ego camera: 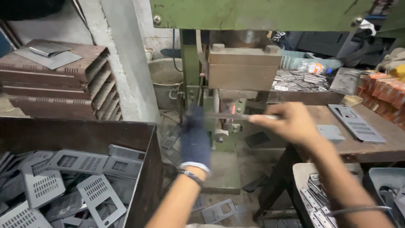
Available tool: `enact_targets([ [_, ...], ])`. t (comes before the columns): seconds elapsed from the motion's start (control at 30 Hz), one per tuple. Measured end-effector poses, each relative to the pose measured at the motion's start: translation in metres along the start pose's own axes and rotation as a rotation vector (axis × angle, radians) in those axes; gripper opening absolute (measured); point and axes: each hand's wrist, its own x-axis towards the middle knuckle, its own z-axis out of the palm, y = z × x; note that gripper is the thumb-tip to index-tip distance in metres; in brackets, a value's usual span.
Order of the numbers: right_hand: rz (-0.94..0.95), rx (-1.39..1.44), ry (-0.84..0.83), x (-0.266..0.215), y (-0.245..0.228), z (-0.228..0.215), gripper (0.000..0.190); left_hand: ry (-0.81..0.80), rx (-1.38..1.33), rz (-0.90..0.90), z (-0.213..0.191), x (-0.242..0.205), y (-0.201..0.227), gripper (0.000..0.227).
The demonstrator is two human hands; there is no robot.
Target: The person is using an industrial stamping press to join small metal brackets onto larger metal faceplates.
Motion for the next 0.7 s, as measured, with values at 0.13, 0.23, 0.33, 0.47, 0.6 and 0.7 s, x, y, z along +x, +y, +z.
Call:
enact_targets([
  [0.13, -0.094, -0.069, 0.083, 0.007, -0.042, 0.019, 0.055, -0.371, 0.096, -0.239, -0.027, 0.011, -0.032, 0.049],
  [0.23, -0.134, -0.095, 0.104, 0.003, -0.032, 0.01, 0.054, -0.152, -0.688, -0.756, -0.035, 0.024, -0.006, 0.035],
  [0.33, -0.08, -0.097, 0.045, -0.006, 0.005, -0.007, 0.055, -0.25, -0.857, -1.274, -0.007, 0.028, 0.035, 0.06],
  [0.47, -0.076, 0.046, 0.036, -0.021, 0.046, -0.023, 0.052, -0.122, -0.875, -0.899, 0.009, 0.03, 0.086, 0.059],
  [0.6, -0.054, 0.003, 0.073, -0.023, 0.047, -0.022, 0.057, -0.209, -0.856, -1.028, -0.009, 0.043, 0.087, 0.058],
  [0.7, -0.162, -0.175, 0.16, -0.019, 0.017, -0.004, 0.059, -0.26, -0.834, -1.291, -0.016, 0.049, 0.053, 0.062],
])
